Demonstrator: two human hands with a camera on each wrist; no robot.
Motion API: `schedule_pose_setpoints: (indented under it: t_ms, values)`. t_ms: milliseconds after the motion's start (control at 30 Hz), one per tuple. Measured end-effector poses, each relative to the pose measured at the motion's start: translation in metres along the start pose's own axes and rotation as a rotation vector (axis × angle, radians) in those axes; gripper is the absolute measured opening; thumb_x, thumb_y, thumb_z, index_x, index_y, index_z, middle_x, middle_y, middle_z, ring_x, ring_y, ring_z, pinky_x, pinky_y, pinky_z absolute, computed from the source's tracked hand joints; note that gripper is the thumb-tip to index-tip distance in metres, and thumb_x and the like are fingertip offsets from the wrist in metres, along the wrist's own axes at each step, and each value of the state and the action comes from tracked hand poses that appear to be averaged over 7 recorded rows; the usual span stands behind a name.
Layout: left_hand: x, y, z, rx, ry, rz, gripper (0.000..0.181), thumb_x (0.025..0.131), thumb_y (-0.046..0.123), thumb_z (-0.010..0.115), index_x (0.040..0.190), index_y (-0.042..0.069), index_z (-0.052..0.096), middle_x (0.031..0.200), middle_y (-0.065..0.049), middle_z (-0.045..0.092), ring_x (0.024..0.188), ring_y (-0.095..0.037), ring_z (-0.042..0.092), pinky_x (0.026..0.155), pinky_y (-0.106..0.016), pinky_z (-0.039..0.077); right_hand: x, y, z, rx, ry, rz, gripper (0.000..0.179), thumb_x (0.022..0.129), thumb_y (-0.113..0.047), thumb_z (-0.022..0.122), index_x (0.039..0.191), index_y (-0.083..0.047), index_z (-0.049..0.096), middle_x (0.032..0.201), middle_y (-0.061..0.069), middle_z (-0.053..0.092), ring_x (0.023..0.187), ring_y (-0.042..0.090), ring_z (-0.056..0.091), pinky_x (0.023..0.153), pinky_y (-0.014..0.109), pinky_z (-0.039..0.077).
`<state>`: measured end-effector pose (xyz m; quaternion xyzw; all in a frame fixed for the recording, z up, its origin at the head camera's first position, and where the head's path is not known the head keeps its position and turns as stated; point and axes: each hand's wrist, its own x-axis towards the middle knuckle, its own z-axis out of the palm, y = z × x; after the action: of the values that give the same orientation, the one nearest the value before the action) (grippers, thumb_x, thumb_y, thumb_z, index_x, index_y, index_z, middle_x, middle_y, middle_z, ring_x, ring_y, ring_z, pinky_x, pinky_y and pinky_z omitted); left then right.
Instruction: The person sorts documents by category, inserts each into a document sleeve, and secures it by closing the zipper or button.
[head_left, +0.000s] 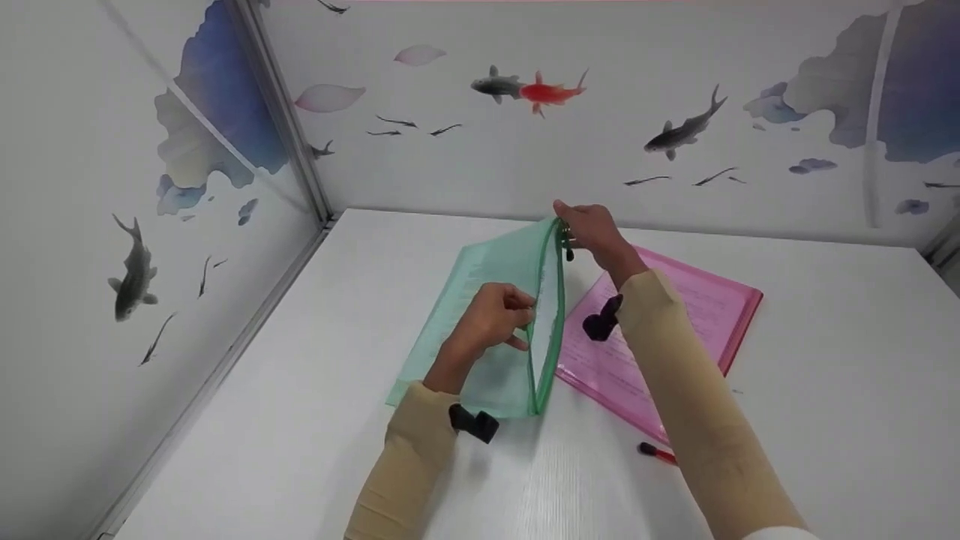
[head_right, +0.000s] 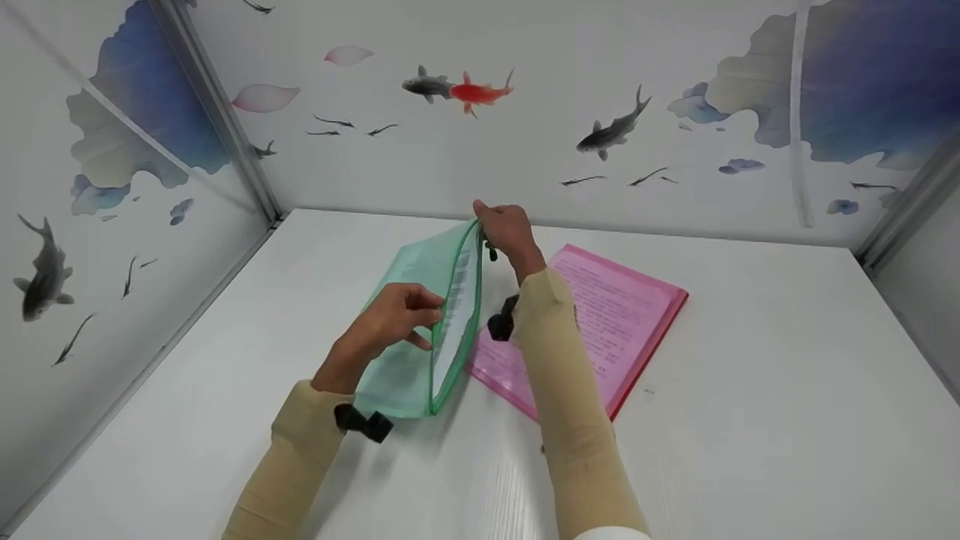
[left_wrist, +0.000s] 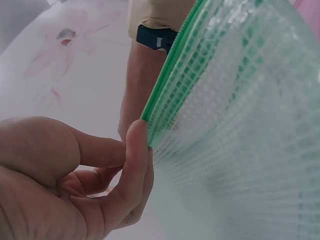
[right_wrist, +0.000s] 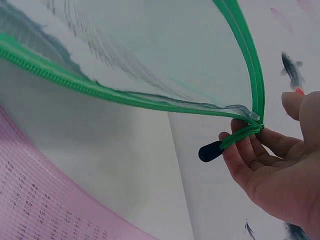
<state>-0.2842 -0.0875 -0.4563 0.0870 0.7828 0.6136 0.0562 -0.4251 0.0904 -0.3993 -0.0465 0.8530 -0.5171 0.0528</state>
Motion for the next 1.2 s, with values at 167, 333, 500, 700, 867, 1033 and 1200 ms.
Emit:
schedule_pose_setpoints:
  t_ms: [167,333,500,700,867,1033,1200]
  values:
    - [0.0,-0.003,0.007,0.064,-0.054,-0.012,0.02,0.096,0.002,0.062,0.115,-0.001,0.066,0.104,-0.013,0.065,0.083,-0.017,0.064,0.059,-0.029,0.061,-0.001,-0.004,0.002,0.053,0.05,0.03,0.058,0.103,-0.043,0.051,0.141,0.0,0.052,0.136,0.018,0.057,0.124,0.03,0.061,0.108,0.042,0.05]
    - [0.0,-0.007,0.017,0.142,-0.095,-0.009,0.014,0.096,0.002,0.061,0.109,0.0,0.065,0.104,-0.015,0.066,0.083,-0.019,0.066,0.057,-0.029,0.06,-0.004,-0.008,0.002,0.127,0.075,0.1,0.053,0.1,-0.042,0.059,0.135,-0.002,0.057,0.126,0.014,0.062,0.116,0.026,0.066,0.102,0.039,0.054]
    - [0.001,-0.01,0.026,0.206,-0.112,0.018,0.012,0.095,0.001,0.059,0.106,-0.002,0.064,0.101,-0.017,0.067,0.082,-0.02,0.068,0.056,-0.03,0.06,-0.004,-0.006,-0.001,0.19,0.096,0.136,0.046,0.096,-0.039,0.066,0.122,-0.002,0.063,0.115,0.01,0.068,0.102,0.02,0.069,0.092,0.033,0.059]
    - [0.003,-0.011,0.033,0.22,-0.112,0.023,0.013,0.095,0.002,0.061,0.106,-0.002,0.065,0.098,-0.015,0.068,0.077,-0.017,0.066,0.055,-0.029,0.06,-0.008,-0.005,-0.008,0.207,0.111,0.141,0.041,0.096,-0.033,0.068,0.122,-0.002,0.064,0.113,0.01,0.068,0.097,0.018,0.07,0.086,0.031,0.061]
    - [0.006,-0.015,0.039,0.211,-0.106,0.02,0.014,0.094,0.004,0.062,0.107,0.0,0.065,0.093,-0.013,0.069,0.073,-0.016,0.064,0.057,-0.032,0.06,-0.012,-0.007,-0.011,0.23,0.124,0.154,0.04,0.096,-0.03,0.068,0.123,-0.001,0.064,0.112,0.01,0.067,0.095,0.018,0.071,0.083,0.03,0.062]
    - [0.008,-0.016,0.043,0.186,-0.08,-0.005,0.017,0.095,0.013,0.066,0.109,0.004,0.064,0.095,-0.011,0.071,0.076,-0.015,0.064,0.06,-0.032,0.061,-0.015,-0.01,-0.009,0.234,0.107,0.155,0.039,0.096,-0.028,0.067,0.124,0.0,0.063,0.115,0.012,0.065,0.097,0.02,0.07,0.08,0.029,0.062]
    - [0.013,-0.016,0.042,0.077,0.025,0.021,0.019,0.097,0.019,0.065,0.11,0.004,0.066,0.096,-0.011,0.07,0.079,-0.015,0.064,0.06,-0.028,0.06,-0.015,-0.011,-0.005,0.213,0.079,0.142,0.04,0.097,-0.027,0.066,0.125,0.001,0.063,0.117,0.013,0.065,0.1,0.021,0.07,0.081,0.03,0.062]
